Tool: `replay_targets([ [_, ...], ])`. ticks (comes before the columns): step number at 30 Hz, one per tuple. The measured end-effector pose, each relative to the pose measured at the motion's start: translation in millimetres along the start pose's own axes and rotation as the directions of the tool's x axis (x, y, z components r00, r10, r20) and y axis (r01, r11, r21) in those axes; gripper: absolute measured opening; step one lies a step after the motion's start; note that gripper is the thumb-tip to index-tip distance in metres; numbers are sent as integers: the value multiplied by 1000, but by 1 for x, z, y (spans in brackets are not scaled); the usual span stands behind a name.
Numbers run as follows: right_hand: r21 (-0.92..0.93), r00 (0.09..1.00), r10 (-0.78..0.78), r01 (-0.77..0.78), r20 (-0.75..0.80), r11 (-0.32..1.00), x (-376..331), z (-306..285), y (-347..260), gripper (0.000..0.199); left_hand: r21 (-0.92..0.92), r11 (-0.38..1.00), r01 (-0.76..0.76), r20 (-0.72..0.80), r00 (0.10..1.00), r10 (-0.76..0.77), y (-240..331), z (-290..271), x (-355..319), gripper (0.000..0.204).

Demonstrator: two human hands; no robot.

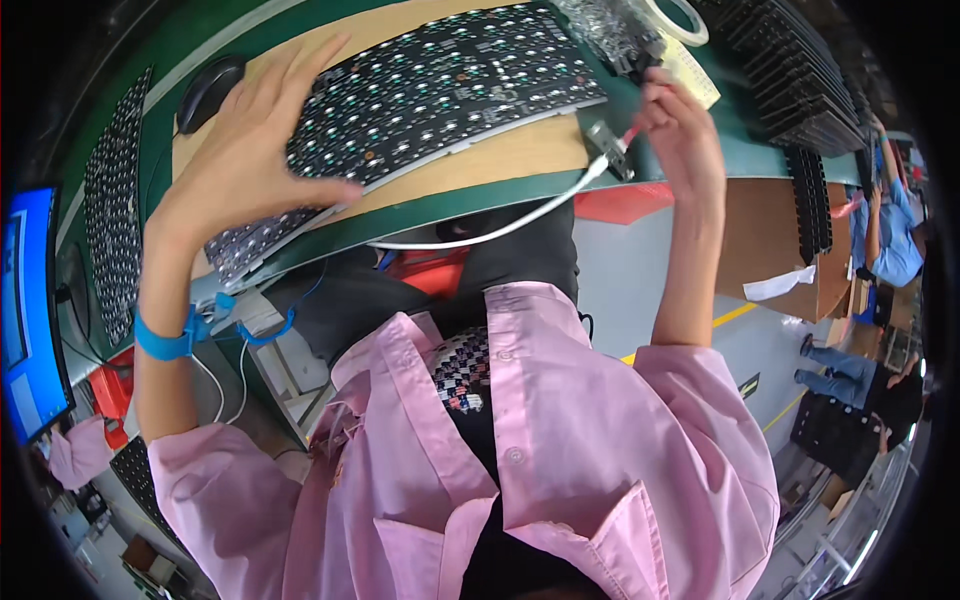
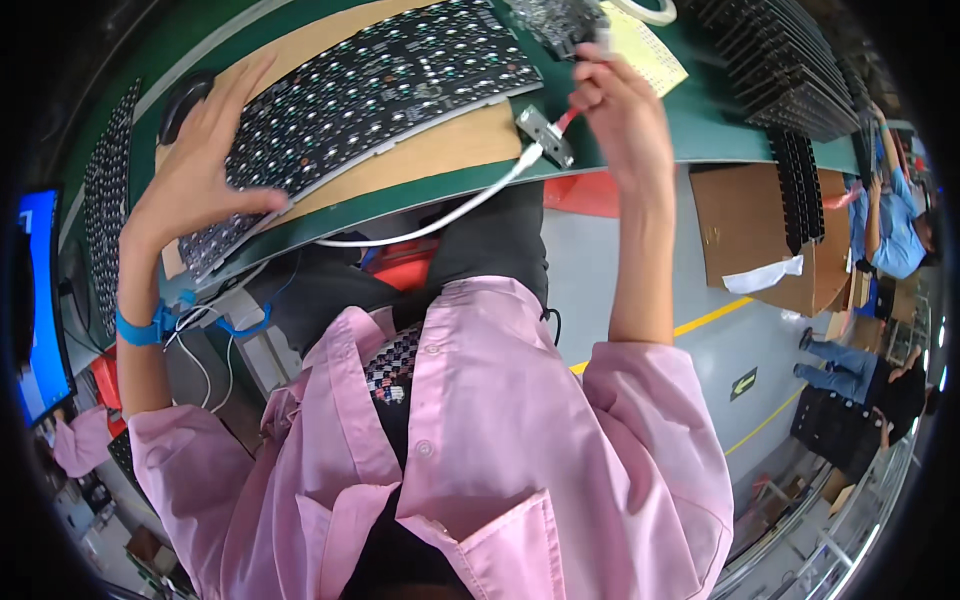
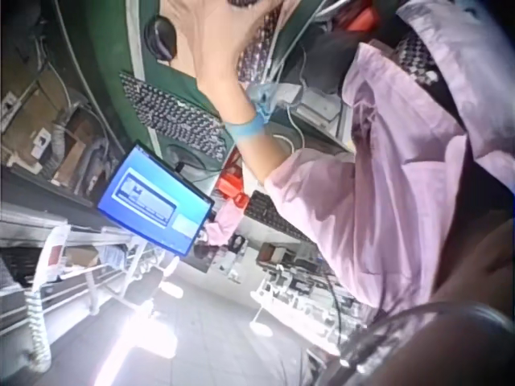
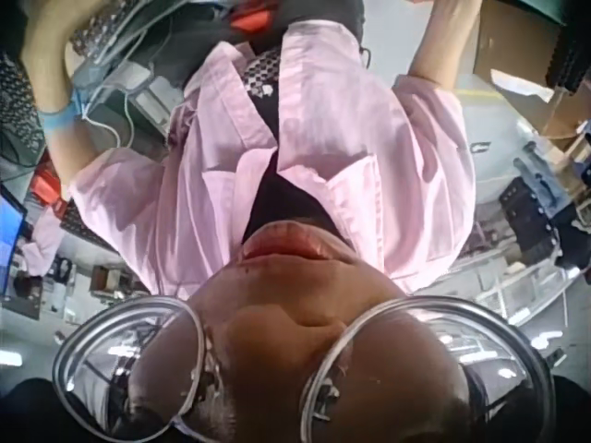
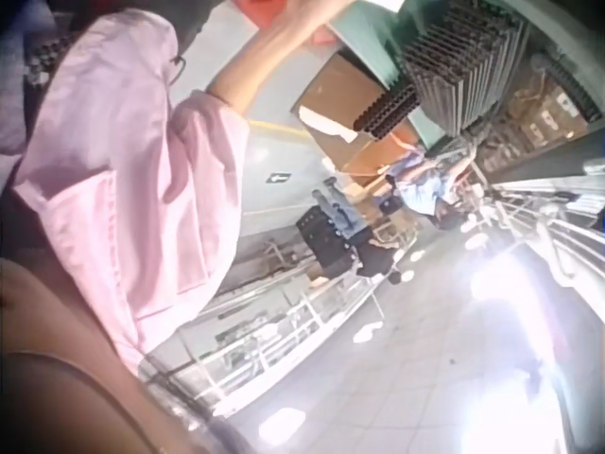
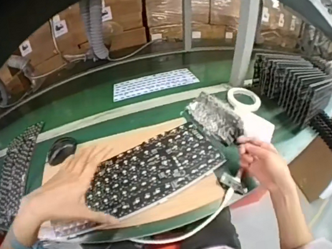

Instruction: The worker is assembling mechanical keyboards and performing quality testing using computer software at an electronics assembly station.

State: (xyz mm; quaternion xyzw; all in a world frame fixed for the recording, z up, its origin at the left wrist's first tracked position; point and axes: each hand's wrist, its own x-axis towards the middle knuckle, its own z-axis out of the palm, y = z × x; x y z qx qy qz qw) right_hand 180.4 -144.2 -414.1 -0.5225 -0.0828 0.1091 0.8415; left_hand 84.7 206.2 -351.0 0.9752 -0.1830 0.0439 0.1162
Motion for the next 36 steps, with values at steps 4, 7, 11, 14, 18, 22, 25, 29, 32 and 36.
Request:
replay_targets([
  [4, -502, 994, 67, -99, -82, 859, -3, 39, 15, 34, 198, 980, -19, -75, 997, 35, 33, 40, 43, 83],
  [7, -781, 992, -74, -32, -100, 624, -4, 51, 19, 43, 214, 977, 17, 27, 999, -23, 38, 44, 55, 81],
  [11, -902, 983, -181, 67, -13, 426, -4, 53, 25, 45, 196, 980, 41, 93, 994, -60, 33, 39, 57, 79],
  [14, -875, 976, -212, 55, -55, 480, -5, 57, 31, 46, 144, 989, 36, 132, 990, -55, 29, 34, 55, 75],
  [18, -876, 976, -207, 35, -74, 481, -3, 60, 34, 47, 49, 998, 24, 144, 989, -31, 20, 28, 56, 73],
  [22, -891, 977, -198, 15, -85, 454, -4, 63, 33, 47, -95, 995, -28, 121, 992, 40, 3, 17, 59, 73],
  [25, -889, 978, -201, 36, -64, 457, -6, 75, 33, 48, -257, 960, -114, 57, 990, 133, -16, -8, 55, 73],
  [29, -908, 964, -265, 85, -29, 411, -11, 79, 40, 45, -334, 942, -27, -75, 997, 2, -31, -65, 35, 86],
  [32, -928, 874, -486, 180, -1, 327, -8, 57, 55, 42, -364, 924, -120, -186, 981, 54, 35, -72, 20, 85],
  [36, -577, 897, -415, 262, -150, 774, -17, 76, 23, 26, -572, 808, -138, -272, 962, -28, 28, -111, -68, 69],
])
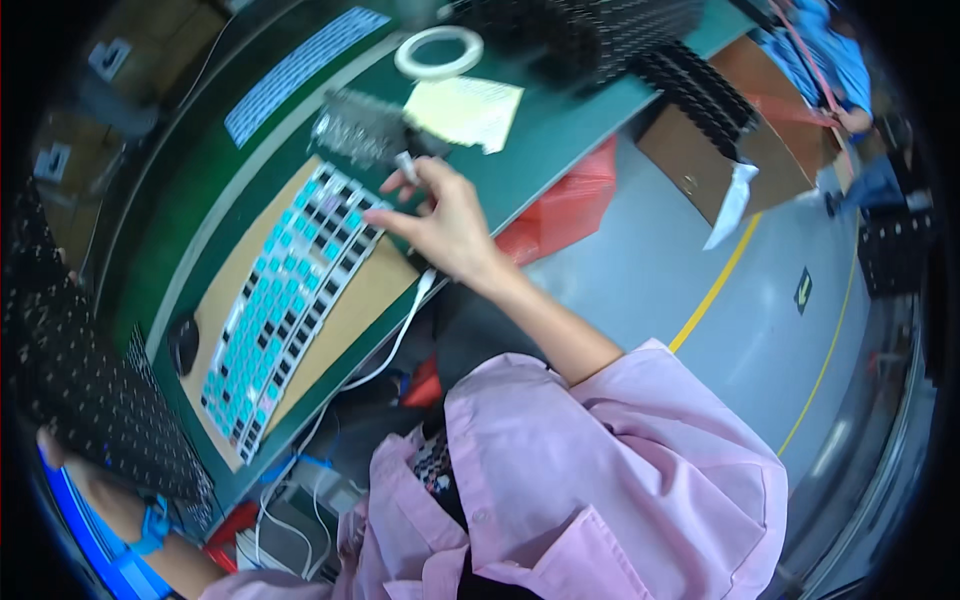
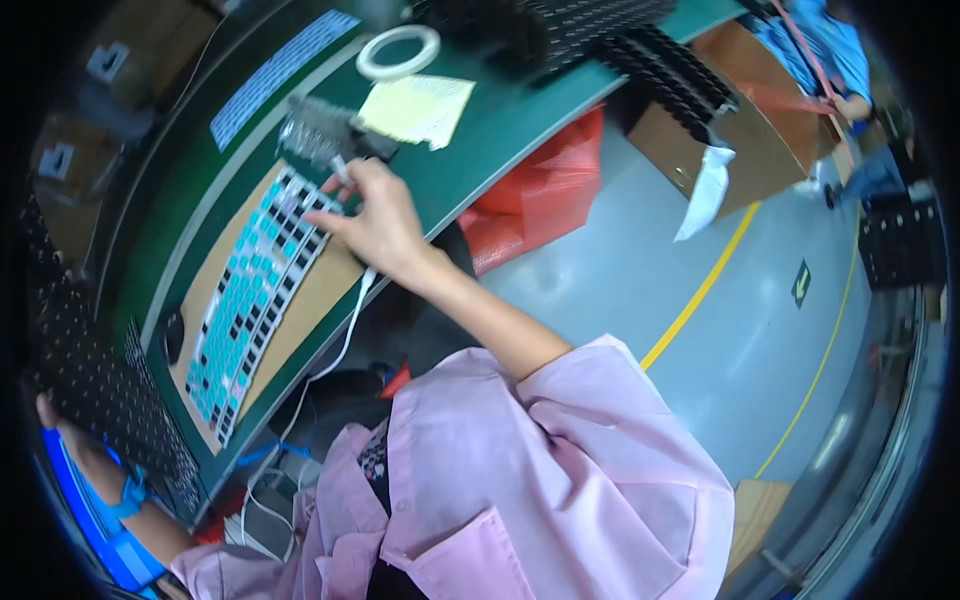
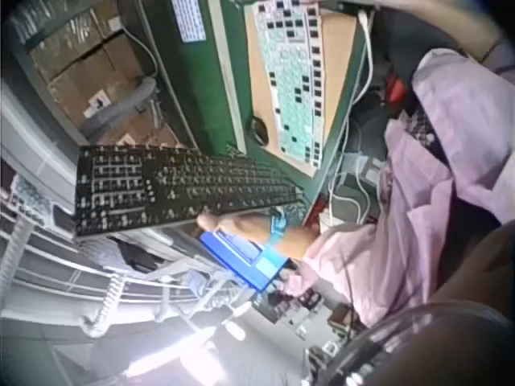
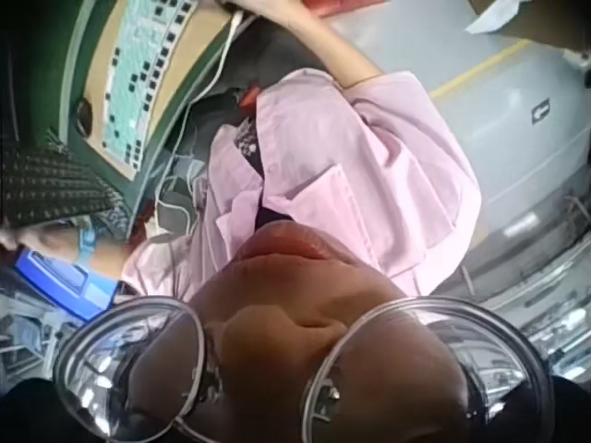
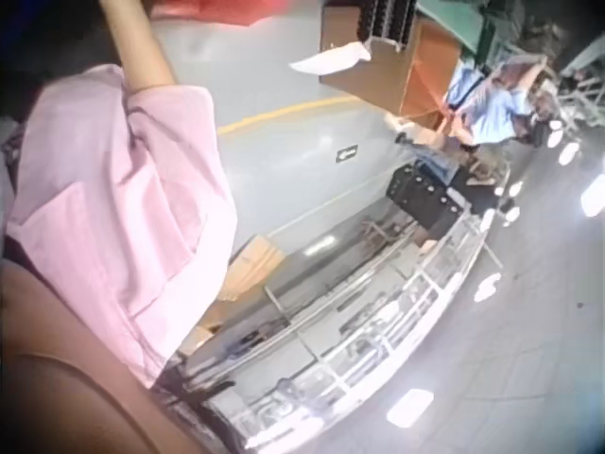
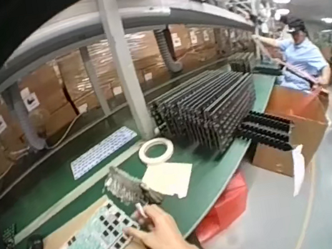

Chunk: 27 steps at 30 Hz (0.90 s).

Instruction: The worker is assembling mechanical keyboards and performing quality testing using computer software at an electronics assembly station.

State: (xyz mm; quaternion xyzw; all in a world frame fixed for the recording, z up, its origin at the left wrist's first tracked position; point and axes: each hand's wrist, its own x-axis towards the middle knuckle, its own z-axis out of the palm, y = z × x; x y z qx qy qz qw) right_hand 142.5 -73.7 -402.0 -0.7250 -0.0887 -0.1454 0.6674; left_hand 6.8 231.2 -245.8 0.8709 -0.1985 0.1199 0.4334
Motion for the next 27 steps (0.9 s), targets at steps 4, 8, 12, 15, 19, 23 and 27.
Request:
replay_targets([
  [4, 486, 969, -206, 116, 135, 866, -22, 2, -25, 20, -298, 951, 89, -52, 993, -109, -13, -36, -67, 54],
  [8, 607, 980, -169, 74, 101, 792, -52, -20, -40, 31, -557, 808, 193, -54, 962, -267, 15, 94, 96, 40],
  [12, 792, 998, 60, -36, -1, 609, -73, -59, -38, 49, -938, 332, 101, 280, 786, 551, 84, 201, 222, 57],
  [15, 778, 958, 191, 48, -212, 627, -77, -77, -32, 45, -758, 578, 303, 420, 904, 76, 113, 251, 235, 52],
  [19, 757, 840, 291, 195, -457, 624, -56, -119, -24, 37, -426, 800, 422, 652, 757, -52, 93, 271, 245, 41],
  [23, 790, 860, 317, 150, -401, 594, -39, -150, 10, 30, -403, 915, 16, 416, 894, 167, 87, 319, 239, 41],
  [27, 808, 829, 410, 83, -381, 583, -42, -158, 25, 29, -313, 921, -233, 326, 885, 334, 103, 349, 274, 48],
])
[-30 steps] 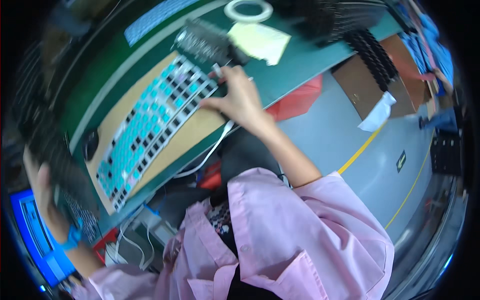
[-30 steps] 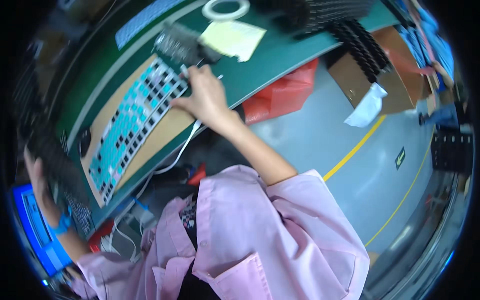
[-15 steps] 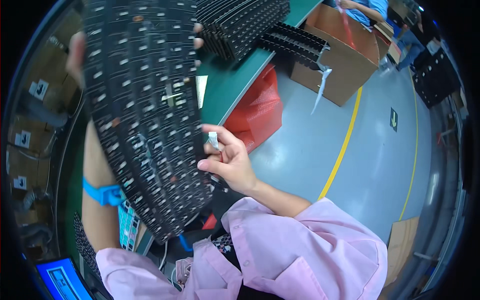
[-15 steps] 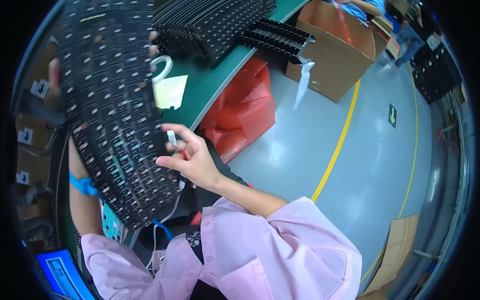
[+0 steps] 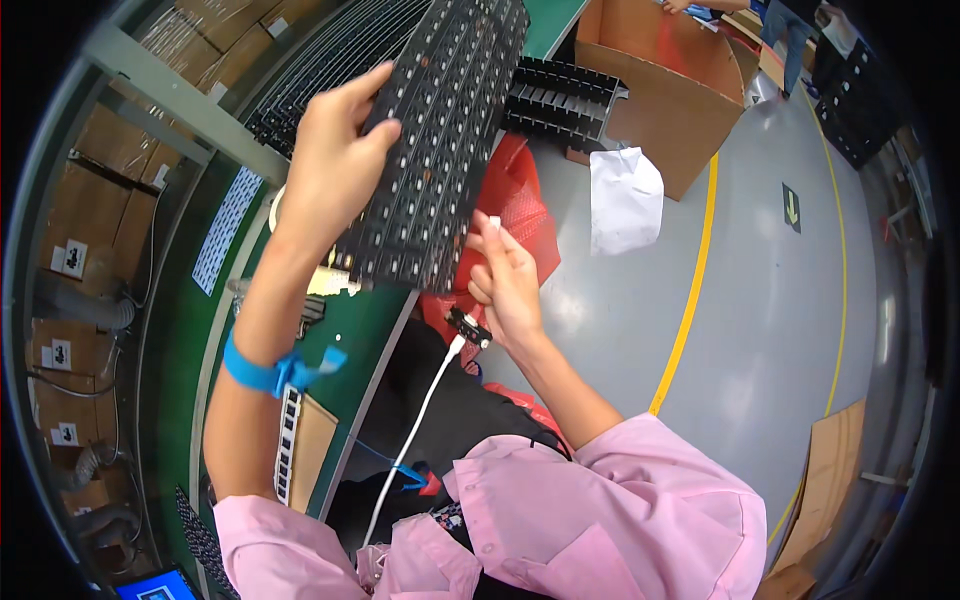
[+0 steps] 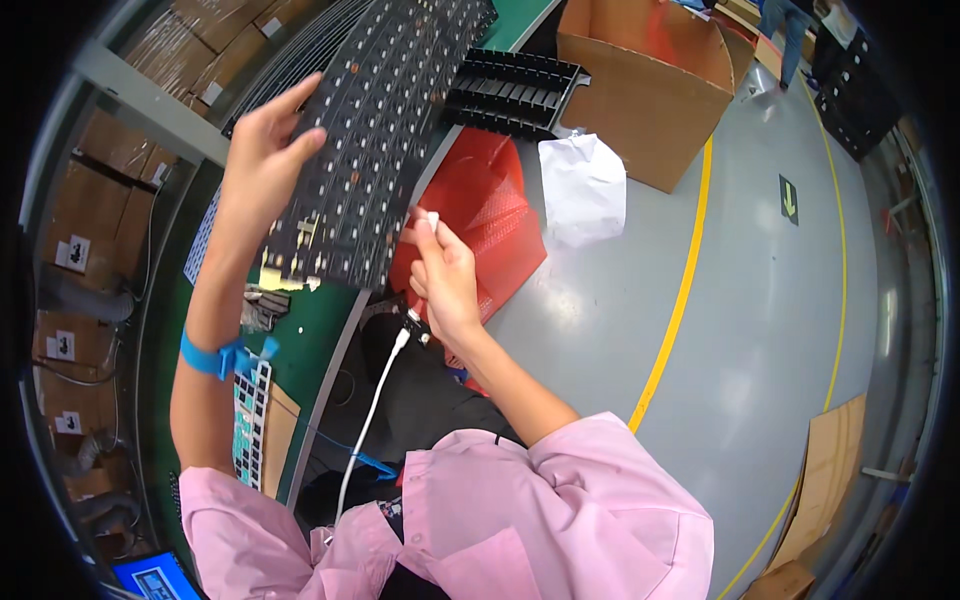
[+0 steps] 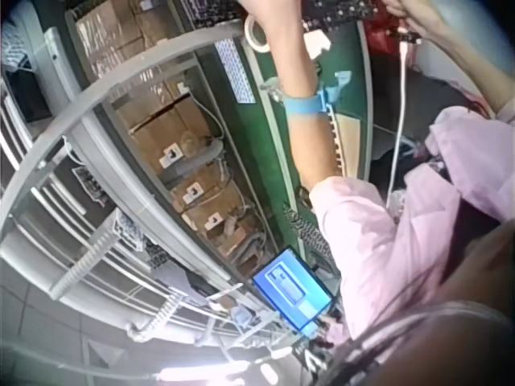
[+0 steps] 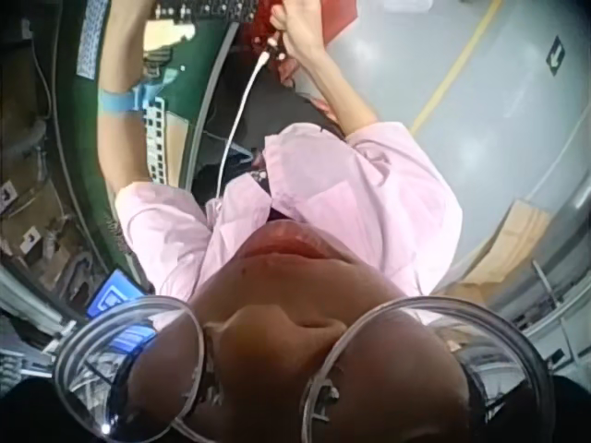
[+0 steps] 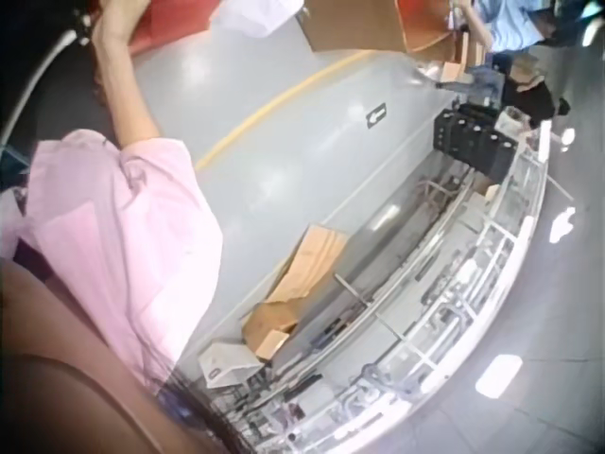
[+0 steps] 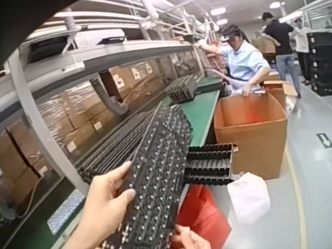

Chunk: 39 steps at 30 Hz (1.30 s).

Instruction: The worker is assembling mechanical keyboards and performing quality testing using computer software at an electronics assembly station.

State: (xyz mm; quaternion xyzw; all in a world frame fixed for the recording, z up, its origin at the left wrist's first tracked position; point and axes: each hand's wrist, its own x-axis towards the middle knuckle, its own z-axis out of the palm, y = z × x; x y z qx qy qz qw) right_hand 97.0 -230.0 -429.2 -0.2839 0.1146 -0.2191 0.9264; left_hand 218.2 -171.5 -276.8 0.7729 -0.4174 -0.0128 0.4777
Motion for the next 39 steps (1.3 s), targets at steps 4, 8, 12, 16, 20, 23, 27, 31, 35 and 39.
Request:
replay_targets([
  [4, -93, 997, 54, -60, -61, 994, -18, -12, 11, 34, 519, 786, -335, 67, 933, 353, -17, 13, 61, 45],
  [8, -126, 990, 136, -139, -36, 982, -43, -21, 23, 32, 558, 710, -430, 94, 883, 461, -47, 40, 99, 39],
  [12, -163, 981, 180, -167, 67, 972, -61, -42, 38, 29, 590, 738, -327, 282, 940, 191, -40, 49, 119, 43],
  [16, -246, 947, 310, -282, 86, 927, -75, -43, 43, 29, 642, 746, -176, 372, 923, -102, -52, 42, 144, 51],
  [20, -341, 924, 336, -261, 182, 903, -86, -53, 61, 27, 769, 621, -151, 256, 963, -83, -15, 32, 108, 51],
  [23, -402, 895, 342, -212, 287, 891, -93, -57, 71, 26, 814, 455, -360, 120, 871, 475, 2, 7, 44, 52],
  [27, -563, 767, 485, -199, 420, 802, -84, -43, 61, 18, 607, 751, -259, -97, 914, 393, 77, -28, -91, 29],
  [31, -554, 678, 415, -15, 607, 833, -103, 25, 63, 13, 780, 624, -59, -193, 925, 328, 127, -66, -185, 30],
  [35, -508, 643, 340, 89, 687, 857, -113, 45, 71, 11, 859, 510, 52, -220, 936, 274, 158, -83, -268, 33],
  [39, -581, 490, 487, 50, 723, 812, -134, 78, 93, 15, 853, 403, 331, -449, 860, 245, 176, -89, -369, 32],
])
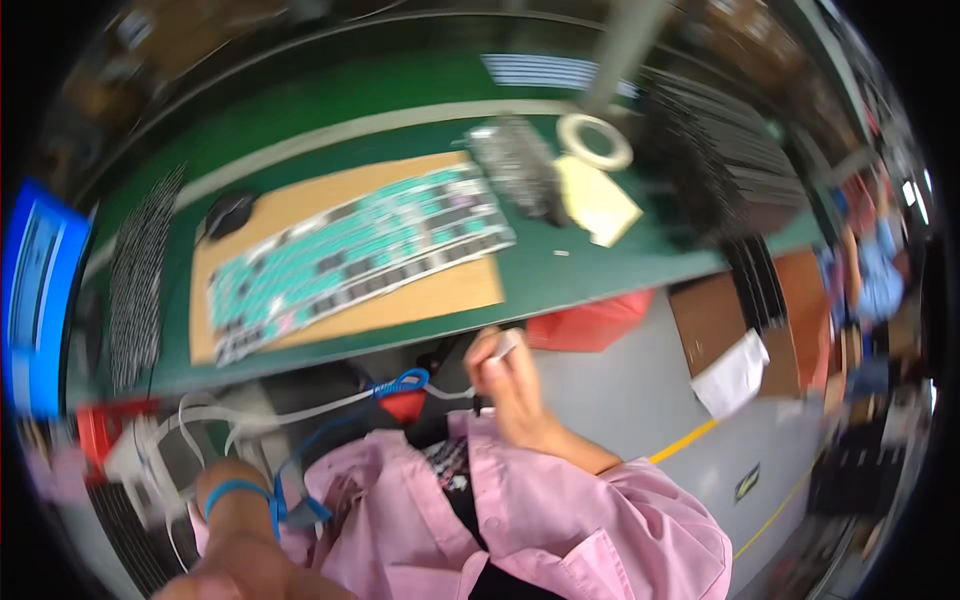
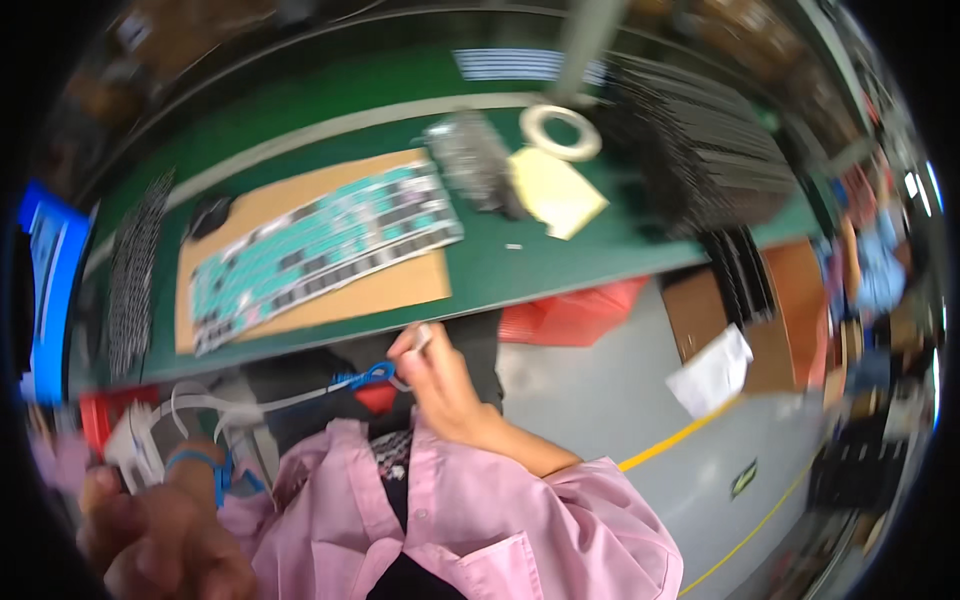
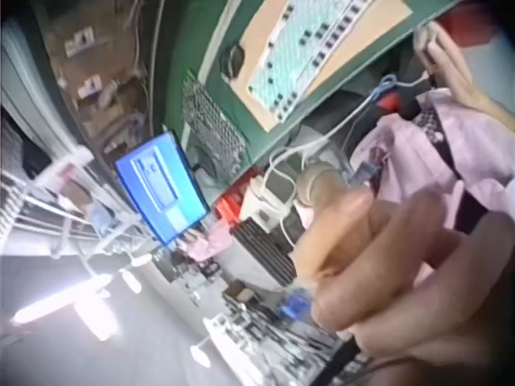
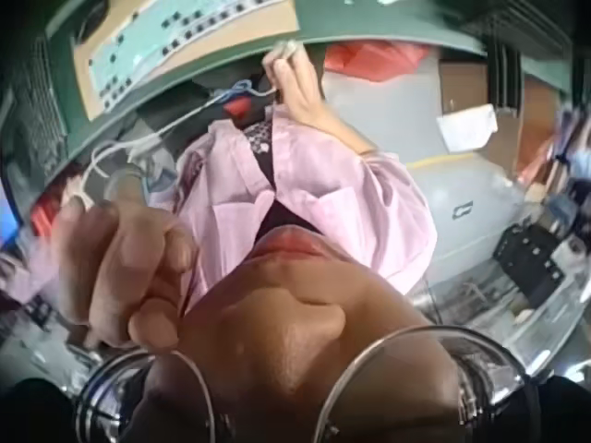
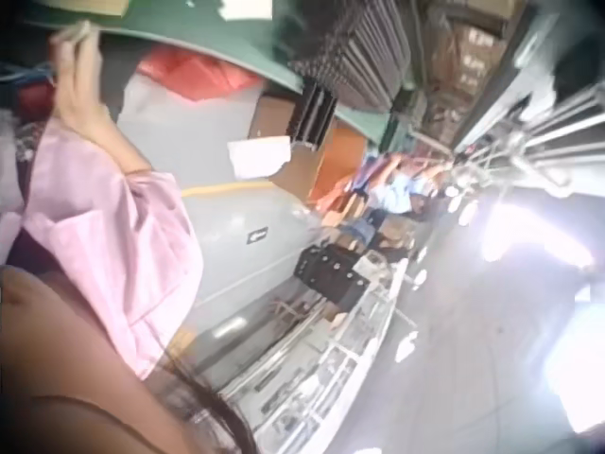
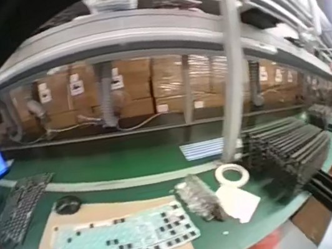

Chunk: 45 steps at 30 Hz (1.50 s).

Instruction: The worker is assembling mechanical keyboards and performing quality testing using computer software at an electronics assembly station.

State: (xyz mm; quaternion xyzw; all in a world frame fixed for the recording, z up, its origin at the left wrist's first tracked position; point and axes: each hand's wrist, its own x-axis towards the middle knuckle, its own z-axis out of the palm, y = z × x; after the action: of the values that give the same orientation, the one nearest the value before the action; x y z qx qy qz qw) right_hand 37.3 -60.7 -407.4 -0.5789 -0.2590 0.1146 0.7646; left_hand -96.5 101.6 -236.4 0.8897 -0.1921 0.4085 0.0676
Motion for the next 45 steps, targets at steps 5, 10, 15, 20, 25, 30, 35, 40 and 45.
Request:
replay_targets([
  [5, -232, 990, -83, 107, 113, 967, 19, 68, -8, 39, 282, 765, 578, -520, 763, -384, -52, -31, -58, 18],
  [10, -233, 971, -54, 109, 231, 966, 38, 82, -3, 43, -109, 440, 891, -892, 108, -439, -103, -103, -198, 21],
  [15, -240, 933, 58, 31, 355, 970, 48, 121, 2, 37, -519, 188, 834, -853, -491, -178, -106, -200, -378, 53],
  [20, -276, 922, 80, 30, 378, 961, 51, 130, -1, 34, -713, 269, 647, -696, -700, -161, -122, -234, -425, 66],
  [25, -281, 933, 125, -26, 339, 959, 48, 123, 4, 34, -855, 326, 404, -486, -842, -232, -171, -259, -468, 79],
  [30, -288, 940, 148, -56, 309, 956, 49, 116, 4, 35, -916, 199, 349, -399, -847, -352, -200, -295, -503, 70],
  [35, -248, 949, 182, -117, 257, 962, 55, 112, 4, 35, -721, 398, 566, -663, -731, -161, -170, -258, -400, 72],
  [40, 70, 959, 183, -203, 218, 977, 63, 98, 6, 33, -439, 680, 588, -873, -99, -478, -152, -197, -284, 74],
  [45, 328, 880, 376, -461, 291, 825, 88, 55, 16, 33, -871, 340, -354, -444, 274, -853, -181, -61, -156, 70],
])
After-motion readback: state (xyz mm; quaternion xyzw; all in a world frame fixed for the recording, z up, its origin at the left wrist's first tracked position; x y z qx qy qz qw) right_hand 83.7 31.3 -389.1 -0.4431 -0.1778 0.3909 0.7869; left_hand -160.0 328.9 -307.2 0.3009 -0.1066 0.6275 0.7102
